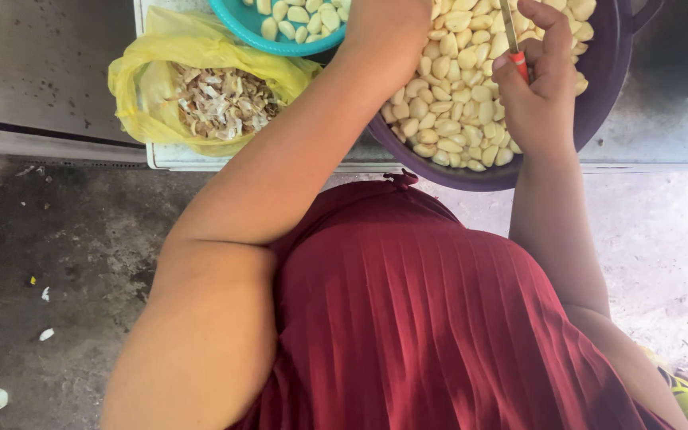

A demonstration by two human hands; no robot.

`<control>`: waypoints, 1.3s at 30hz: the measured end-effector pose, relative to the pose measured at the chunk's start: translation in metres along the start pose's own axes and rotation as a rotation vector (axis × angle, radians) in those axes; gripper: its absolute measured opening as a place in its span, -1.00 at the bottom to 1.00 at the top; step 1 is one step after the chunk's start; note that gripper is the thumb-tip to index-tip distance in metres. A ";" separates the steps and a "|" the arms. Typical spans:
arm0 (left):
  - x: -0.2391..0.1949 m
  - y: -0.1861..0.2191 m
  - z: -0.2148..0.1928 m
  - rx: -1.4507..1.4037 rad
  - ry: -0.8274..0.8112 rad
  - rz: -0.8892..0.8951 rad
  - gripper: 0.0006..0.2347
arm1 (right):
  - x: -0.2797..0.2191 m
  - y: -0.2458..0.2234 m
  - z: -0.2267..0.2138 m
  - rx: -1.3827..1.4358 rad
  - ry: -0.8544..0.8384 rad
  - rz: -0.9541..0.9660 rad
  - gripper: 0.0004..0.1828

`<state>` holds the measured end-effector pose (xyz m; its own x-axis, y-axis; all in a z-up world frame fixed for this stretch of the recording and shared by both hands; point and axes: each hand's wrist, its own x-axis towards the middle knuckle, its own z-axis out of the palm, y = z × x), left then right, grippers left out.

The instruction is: The person peels garlic cloves one by one using a small knife, removing the outer skin and placing the peeled cloves into a purple bowl. The peels are discarded into a yellow plastic bag.

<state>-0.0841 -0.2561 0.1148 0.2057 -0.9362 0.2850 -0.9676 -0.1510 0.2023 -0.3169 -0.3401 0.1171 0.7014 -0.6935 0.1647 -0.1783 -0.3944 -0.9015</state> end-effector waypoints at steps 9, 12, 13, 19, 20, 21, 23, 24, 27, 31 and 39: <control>-0.011 -0.017 -0.021 -1.003 -0.226 0.041 -0.84 | 0.002 -0.001 -0.004 -0.004 -0.042 -0.075 -0.51; -0.017 -0.017 -0.031 -1.423 -0.371 0.081 -0.83 | 0.002 -0.006 -0.003 0.017 -0.071 -0.073 -0.51; -0.018 -0.018 -0.034 -1.447 -0.406 0.051 -0.82 | 0.002 -0.007 -0.002 0.026 -0.080 -0.069 -0.51; -0.023 -0.021 -0.044 -1.473 -0.482 -0.036 -0.81 | 0.005 -0.018 0.003 0.038 -0.106 -0.095 -0.52; -0.023 -0.020 -0.044 -1.503 -0.479 -0.026 -0.80 | 0.004 -0.021 0.004 0.072 -0.114 -0.071 -0.52; -0.024 -0.019 -0.043 -1.515 -0.456 -0.022 -0.80 | 0.002 -0.026 0.004 0.106 -0.120 -0.046 -0.53; -0.025 -0.018 -0.041 -1.539 -0.411 -0.011 -0.79 | -0.002 -0.037 0.004 0.169 -0.151 -0.042 -0.57; -0.026 -0.018 -0.042 -1.547 -0.404 -0.048 -0.78 | -0.005 -0.044 0.004 0.197 -0.175 -0.064 -0.60; -0.034 -0.018 -0.044 -1.592 -0.374 -0.123 -0.76 | -0.011 -0.066 0.011 0.124 -0.213 -0.114 -0.59; -0.054 -0.028 -0.058 -1.694 -0.318 -0.146 -0.75 | -0.010 -0.094 0.030 0.012 -0.240 -0.192 -0.61; -0.130 -0.081 -0.088 -1.726 -0.158 -0.143 -0.77 | -0.009 -0.149 0.096 0.003 -0.375 -0.195 -0.60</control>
<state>-0.0193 -0.0943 0.1434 0.1514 -0.9821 0.1116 0.3331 0.1570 0.9297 -0.2304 -0.2168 0.2110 0.9246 -0.3378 0.1759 -0.0153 -0.4944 -0.8691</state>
